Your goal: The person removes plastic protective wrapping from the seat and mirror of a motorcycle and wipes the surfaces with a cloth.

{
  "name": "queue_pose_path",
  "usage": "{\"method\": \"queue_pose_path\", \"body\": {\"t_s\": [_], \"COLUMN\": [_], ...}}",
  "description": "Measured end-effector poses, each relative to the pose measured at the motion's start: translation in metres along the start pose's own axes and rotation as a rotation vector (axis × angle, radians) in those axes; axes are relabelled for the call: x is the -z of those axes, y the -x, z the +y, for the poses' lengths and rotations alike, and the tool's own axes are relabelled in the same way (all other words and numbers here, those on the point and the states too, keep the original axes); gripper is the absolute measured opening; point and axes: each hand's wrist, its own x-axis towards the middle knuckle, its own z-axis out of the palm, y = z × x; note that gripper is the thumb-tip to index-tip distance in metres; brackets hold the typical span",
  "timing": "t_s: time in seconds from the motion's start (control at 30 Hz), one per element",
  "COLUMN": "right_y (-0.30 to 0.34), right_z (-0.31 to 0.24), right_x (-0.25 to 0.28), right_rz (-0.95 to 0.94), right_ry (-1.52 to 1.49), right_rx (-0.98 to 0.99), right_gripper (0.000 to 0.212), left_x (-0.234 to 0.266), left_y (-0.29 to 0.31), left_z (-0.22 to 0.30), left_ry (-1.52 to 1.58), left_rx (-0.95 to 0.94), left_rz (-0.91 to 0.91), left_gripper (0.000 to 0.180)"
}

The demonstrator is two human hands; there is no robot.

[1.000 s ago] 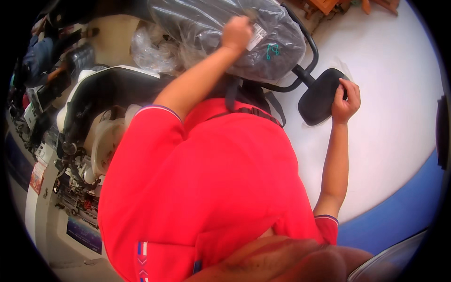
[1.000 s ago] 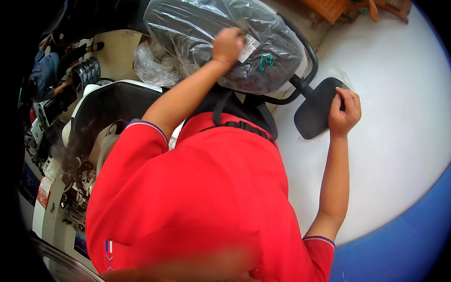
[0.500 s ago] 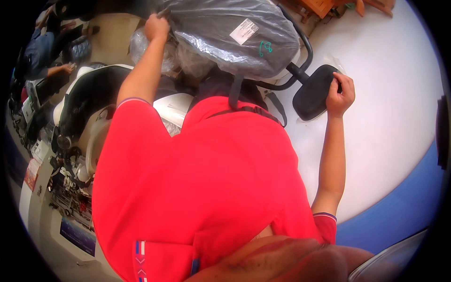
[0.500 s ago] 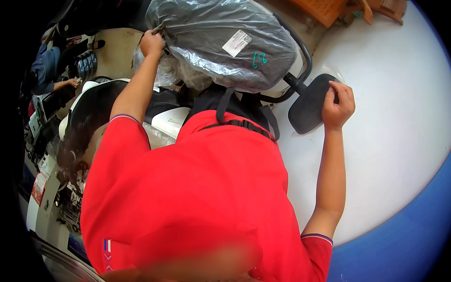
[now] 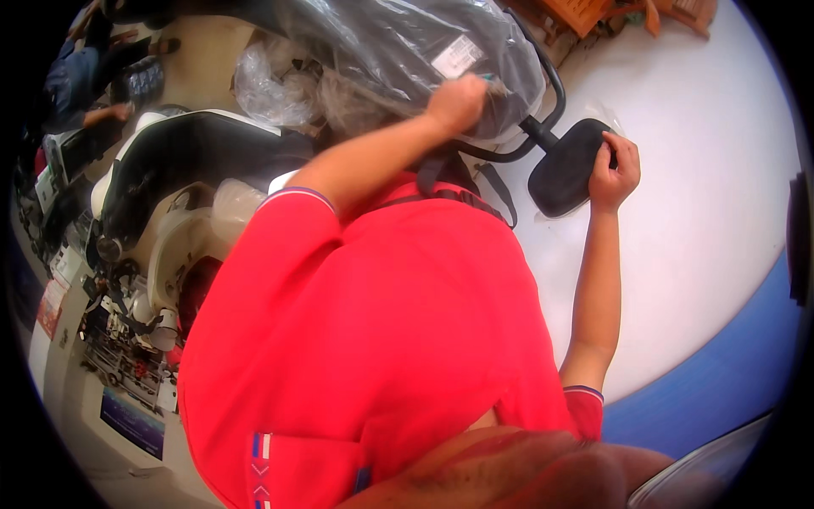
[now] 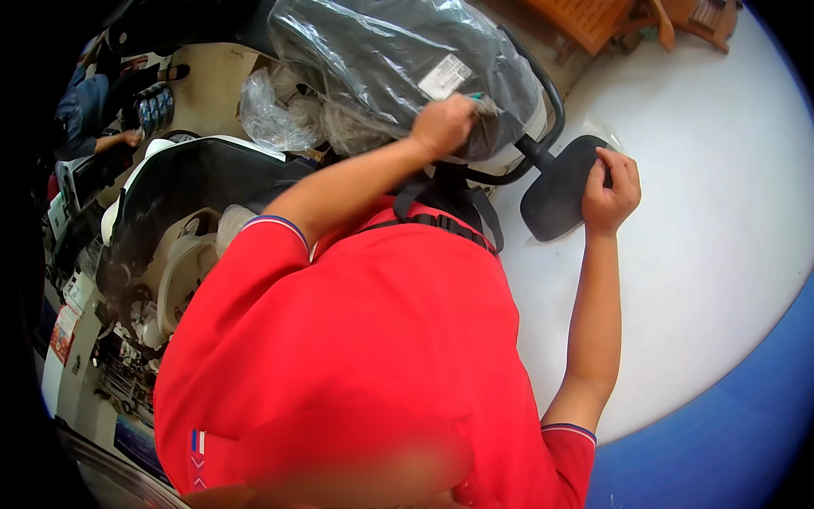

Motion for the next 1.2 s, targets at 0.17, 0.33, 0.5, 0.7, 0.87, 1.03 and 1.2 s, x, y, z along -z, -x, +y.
{"method": "queue_pose_path", "body": {"t_s": [0.17,0.33,0.5,0.7,0.87,1.03,1.2], "right_y": [0.002,0.001,-0.001,0.003,-0.002,0.001,-0.003], "right_z": [0.001,0.001,0.001,0.004,-0.002,-0.001,0.000], "right_x": [0.002,0.003,-0.001,0.005,0.001,0.004,0.001], "right_rz": [0.015,-0.001,-0.011,-0.017,-0.009,-0.023,-0.020], "right_ry": [-0.005,-0.033,-0.029,0.001,-0.021,0.012,-0.024], "right_rx": [-0.021,-0.039,-0.015,-0.059,-0.053,-0.044,-0.027], "right_gripper": [0.016,0.016,0.016,0.017,0.017,0.017,0.017], "left_x": [0.088,0.202,0.198,0.121,-0.007,-0.026,-0.003], "left_y": [-0.056,-0.092,-0.146,-0.232,-0.228,-0.177,-0.225], "left_z": [-0.125,-0.243,-0.270,-0.130,-0.043,0.057,-0.019], "left_ry": [-0.294,-0.612,-0.555,-0.298,-0.195,-0.218,-0.315], "left_rx": [0.247,0.762,0.884,0.577,0.172,-0.177,-0.131], "left_rz": [0.068,0.267,0.297,0.027,-0.369,-0.659,-0.530], "left_gripper": [0.025,0.032,0.036,0.025,0.020,0.022,0.019]}}
